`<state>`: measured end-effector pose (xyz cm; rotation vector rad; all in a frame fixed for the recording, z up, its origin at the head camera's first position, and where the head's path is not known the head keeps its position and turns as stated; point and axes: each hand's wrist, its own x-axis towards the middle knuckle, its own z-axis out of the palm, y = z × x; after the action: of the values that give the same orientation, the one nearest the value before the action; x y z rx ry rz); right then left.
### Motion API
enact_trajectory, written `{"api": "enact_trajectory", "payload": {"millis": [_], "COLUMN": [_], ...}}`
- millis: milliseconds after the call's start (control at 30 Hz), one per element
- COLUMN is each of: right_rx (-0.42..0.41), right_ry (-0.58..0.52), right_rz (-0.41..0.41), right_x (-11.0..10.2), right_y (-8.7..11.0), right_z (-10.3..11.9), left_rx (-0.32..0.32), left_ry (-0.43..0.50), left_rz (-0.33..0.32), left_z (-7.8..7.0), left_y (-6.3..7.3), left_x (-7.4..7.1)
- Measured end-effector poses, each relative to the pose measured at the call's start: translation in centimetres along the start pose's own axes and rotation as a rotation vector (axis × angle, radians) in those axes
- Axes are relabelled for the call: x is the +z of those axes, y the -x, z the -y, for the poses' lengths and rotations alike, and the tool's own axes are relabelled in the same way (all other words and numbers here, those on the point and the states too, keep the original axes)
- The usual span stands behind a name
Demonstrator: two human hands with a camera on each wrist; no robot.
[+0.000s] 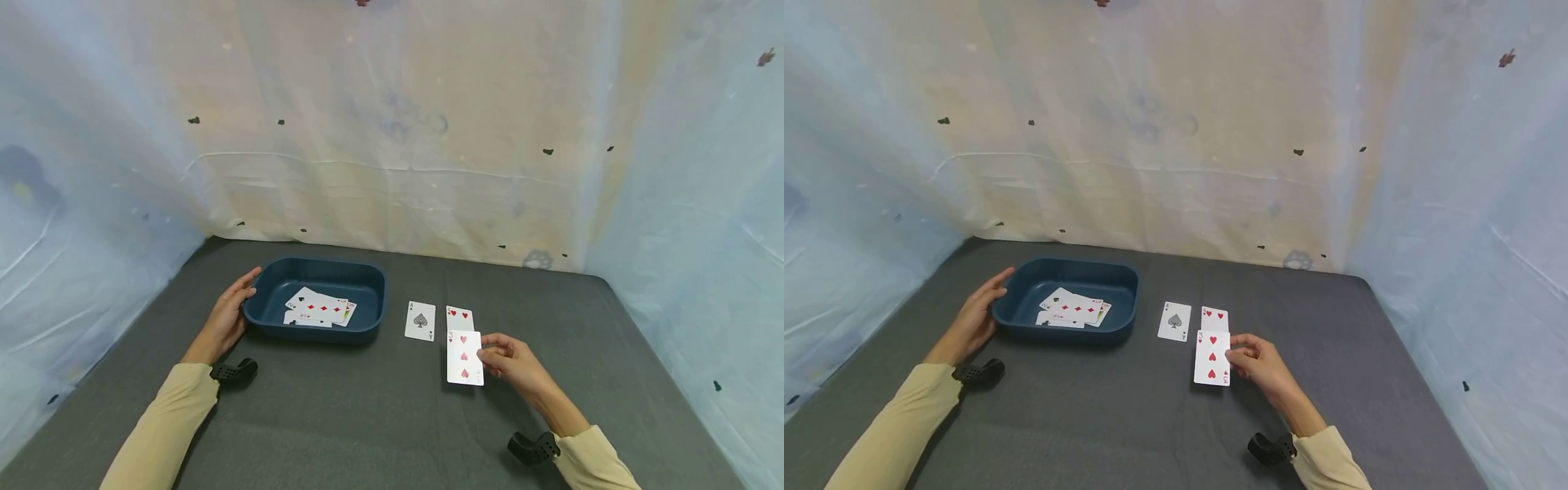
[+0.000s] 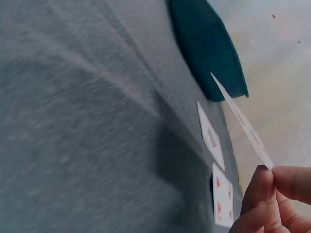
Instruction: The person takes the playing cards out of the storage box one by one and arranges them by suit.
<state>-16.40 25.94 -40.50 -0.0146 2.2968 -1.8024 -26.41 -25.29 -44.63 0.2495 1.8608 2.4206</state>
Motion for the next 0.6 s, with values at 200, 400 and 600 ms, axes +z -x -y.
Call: {"api": "enact_trajectory", "payload": {"millis": [200, 400, 600], "right_rx": [0.013, 0.025, 0.010], "right_ry": [-0.008, 0.038, 0.101], "right_rz": [0.020, 0.052, 0.032], "right_x": [-0.8, -0.9, -0.5], "right_y": [0.5, 0.8, 0.8], "right_z": [-1.0, -1.5, -2.1], "left_rx": [-0.007, -0.008, -0.028], "left_ry": [-0.006, -0.012, -0.020], "left_rz": [-0.004, -0.003, -0.014], "left_z": [-0.1, -0.1, -0.2], "left_y": [-0.1, -0.1, 0.0], "left_x": [0.1, 0.0, -0.1]}}
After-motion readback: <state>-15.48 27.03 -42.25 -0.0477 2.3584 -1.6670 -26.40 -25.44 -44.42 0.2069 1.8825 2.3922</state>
